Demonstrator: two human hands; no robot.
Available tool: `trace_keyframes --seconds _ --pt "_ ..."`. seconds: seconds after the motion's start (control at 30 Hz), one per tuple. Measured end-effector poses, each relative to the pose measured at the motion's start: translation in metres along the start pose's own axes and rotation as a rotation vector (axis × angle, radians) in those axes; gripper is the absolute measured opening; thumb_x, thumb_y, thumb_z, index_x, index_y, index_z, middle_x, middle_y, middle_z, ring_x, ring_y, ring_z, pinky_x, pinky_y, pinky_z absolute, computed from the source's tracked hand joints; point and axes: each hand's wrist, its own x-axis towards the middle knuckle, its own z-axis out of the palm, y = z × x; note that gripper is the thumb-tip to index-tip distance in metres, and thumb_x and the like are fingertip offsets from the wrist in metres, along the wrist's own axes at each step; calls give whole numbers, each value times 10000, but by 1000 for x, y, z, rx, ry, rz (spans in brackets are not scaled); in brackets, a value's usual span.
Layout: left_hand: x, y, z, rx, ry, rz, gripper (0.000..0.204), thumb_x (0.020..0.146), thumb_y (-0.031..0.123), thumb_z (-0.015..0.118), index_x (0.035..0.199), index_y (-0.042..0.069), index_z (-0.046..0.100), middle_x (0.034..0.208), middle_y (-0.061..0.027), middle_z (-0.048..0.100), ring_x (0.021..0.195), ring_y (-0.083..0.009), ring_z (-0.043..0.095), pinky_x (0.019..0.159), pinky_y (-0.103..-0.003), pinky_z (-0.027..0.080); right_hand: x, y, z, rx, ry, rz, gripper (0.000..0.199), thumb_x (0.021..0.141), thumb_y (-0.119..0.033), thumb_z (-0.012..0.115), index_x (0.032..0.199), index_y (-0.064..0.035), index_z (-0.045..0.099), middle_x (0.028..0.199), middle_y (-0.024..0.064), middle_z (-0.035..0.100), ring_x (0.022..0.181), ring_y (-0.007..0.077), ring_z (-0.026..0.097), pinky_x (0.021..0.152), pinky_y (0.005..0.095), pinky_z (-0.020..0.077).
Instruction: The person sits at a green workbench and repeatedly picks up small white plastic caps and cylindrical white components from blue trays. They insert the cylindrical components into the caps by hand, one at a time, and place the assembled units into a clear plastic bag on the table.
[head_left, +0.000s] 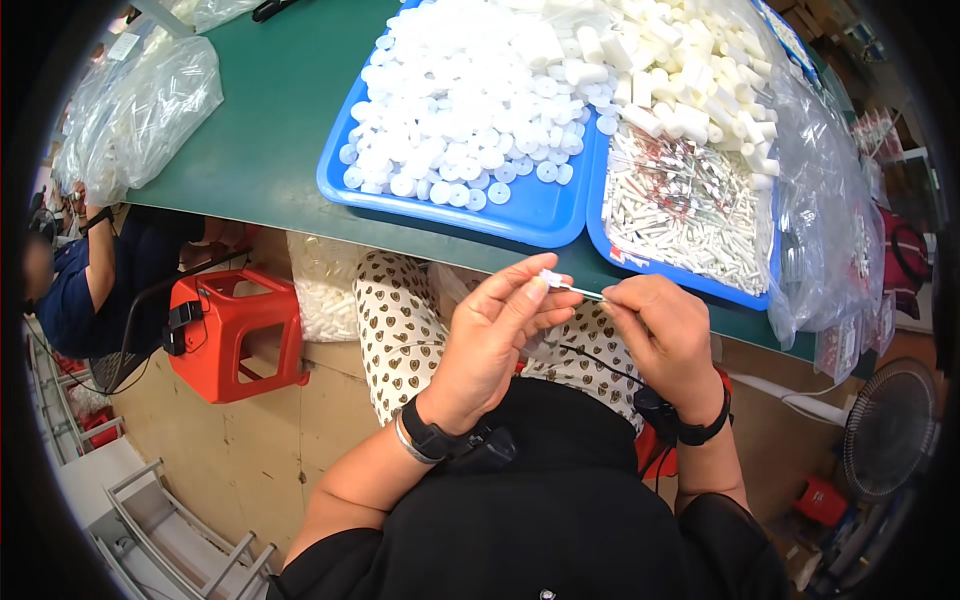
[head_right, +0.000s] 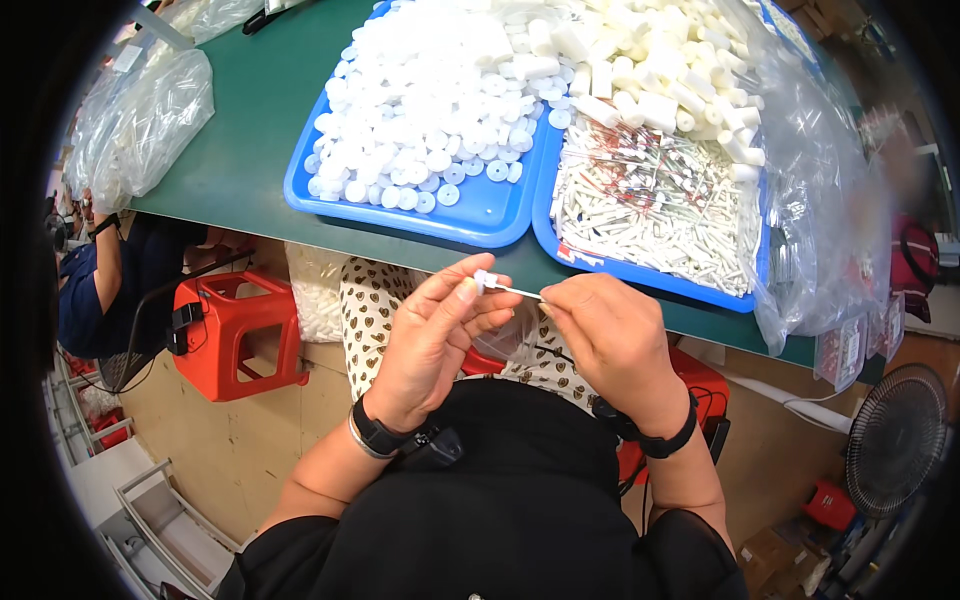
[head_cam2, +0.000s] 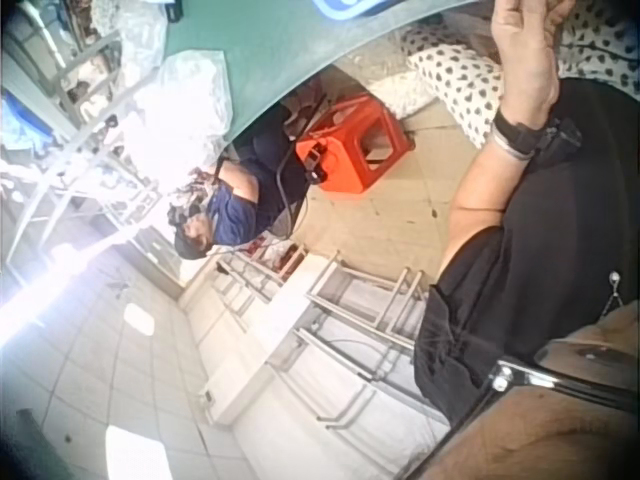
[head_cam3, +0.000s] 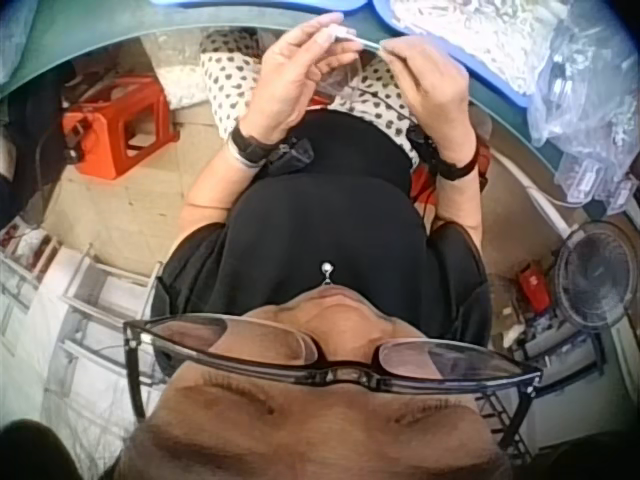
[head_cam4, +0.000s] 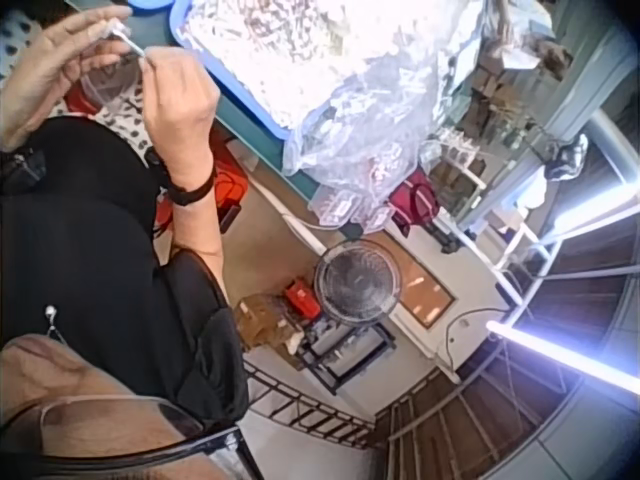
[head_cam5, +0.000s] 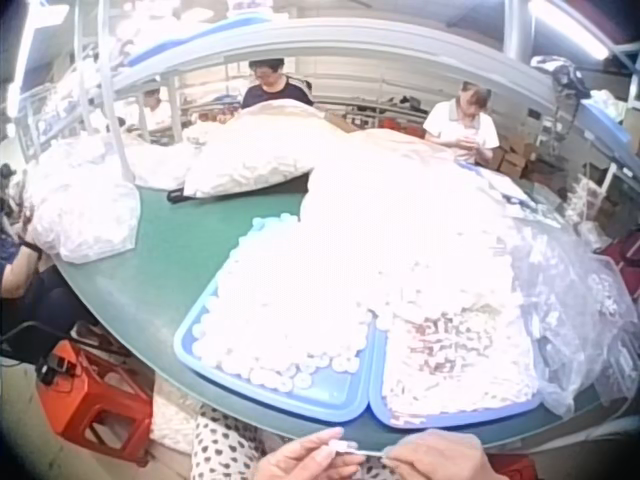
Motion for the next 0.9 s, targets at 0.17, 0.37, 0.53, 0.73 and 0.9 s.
trace_keyframes --seconds 0.17,0.37,0.53,0.73,0.9 --pt "-4 -10 2 93 -68 -53 431 1013 157 544 1395 -25 462 1317 -145 578 1177 -202 588 1017 -330 469 0 -5 4 596 -164 500 105 946 -44 599 1008 24 650 799 104 672 671 176 671 606 280 545" --pt "-3 -13 0 108 -72 -60 422 1015 158 540 1391 -21 470 1319 -135 574 1179 -198 584 1023 -334 458 -1 -8 6 544 -211 501 193 988 -71 552 1159 13 585 825 106 690 638 145 678 582 268 552" --pt "-3 -4 -1 51 -23 -57 371 1027 167 511 1349 -18 504 1261 -141 608 1122 -174 608 966 -301 486 35 15 -32 3 -2 326 191 970 -150 587 1106 -38 662 726 131 667 624 200 685 545 335 505" --pt "-3 -4 -1 -83 -36 -138 365 1022 203 516 1306 -25 521 1122 -119 639 961 -159 636 897 -299 519 80 88 -81 -528 85 121 191 888 -62 611 1076 -49 644 1039 145 663 915 334 650 746 398 522" --pt "-3 -8 -3 -49 -29 -161 351 1020 236 533 1263 -16 559 1073 -102 652 913 -141 631 875 -290 520 92 106 -63 -650 -94 135 138 882 -75 619 1015 -41 607 1063 128 652 935 363 634 754 417 516"
